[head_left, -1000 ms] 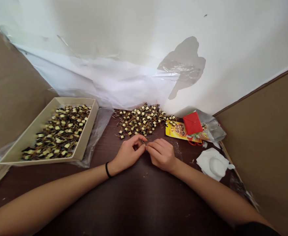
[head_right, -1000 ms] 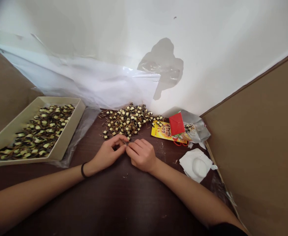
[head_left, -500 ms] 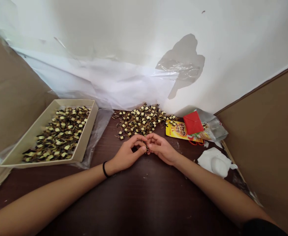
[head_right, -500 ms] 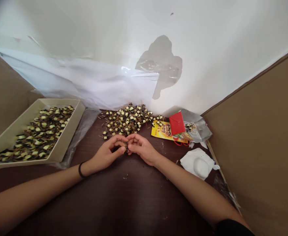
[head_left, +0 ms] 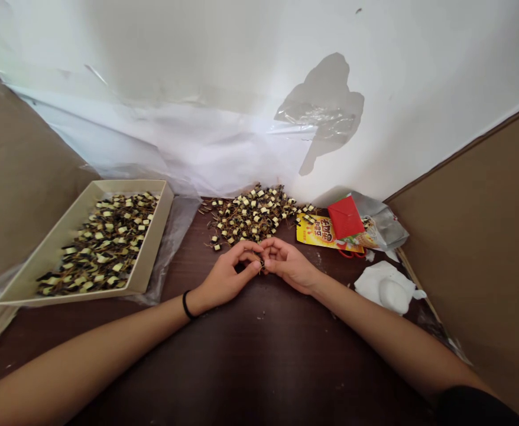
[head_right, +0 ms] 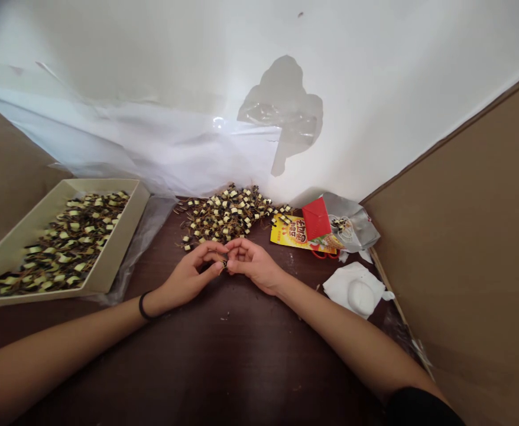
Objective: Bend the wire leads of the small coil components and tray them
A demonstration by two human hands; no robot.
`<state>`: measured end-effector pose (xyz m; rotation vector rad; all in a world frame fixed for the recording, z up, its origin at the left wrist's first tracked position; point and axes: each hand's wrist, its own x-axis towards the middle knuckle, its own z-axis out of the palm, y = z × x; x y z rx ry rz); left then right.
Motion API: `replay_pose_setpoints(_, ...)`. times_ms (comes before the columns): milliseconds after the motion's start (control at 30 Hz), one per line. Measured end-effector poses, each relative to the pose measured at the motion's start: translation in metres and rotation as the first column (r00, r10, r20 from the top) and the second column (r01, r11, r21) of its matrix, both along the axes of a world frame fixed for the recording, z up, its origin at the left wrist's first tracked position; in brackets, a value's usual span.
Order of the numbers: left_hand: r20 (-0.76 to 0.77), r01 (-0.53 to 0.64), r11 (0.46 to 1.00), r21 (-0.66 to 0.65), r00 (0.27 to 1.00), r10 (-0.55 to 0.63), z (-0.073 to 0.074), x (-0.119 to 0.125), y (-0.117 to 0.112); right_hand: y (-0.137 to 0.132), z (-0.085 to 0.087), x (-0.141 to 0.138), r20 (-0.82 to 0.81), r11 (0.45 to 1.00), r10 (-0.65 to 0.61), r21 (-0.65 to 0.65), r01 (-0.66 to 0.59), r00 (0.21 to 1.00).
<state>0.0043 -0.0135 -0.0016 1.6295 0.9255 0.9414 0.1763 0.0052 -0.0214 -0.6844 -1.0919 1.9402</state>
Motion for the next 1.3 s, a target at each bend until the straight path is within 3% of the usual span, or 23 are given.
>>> replay_pose_setpoints(1300, -0.034, -0.037, 0.999, -0.021, 0.999, 0.036, 0.0007, 0.0009, -0.0013, 0.0036, -0.0024, 0.0012, -0.036, 0.998, 0.009, -0.062, -0.011, 0.999)
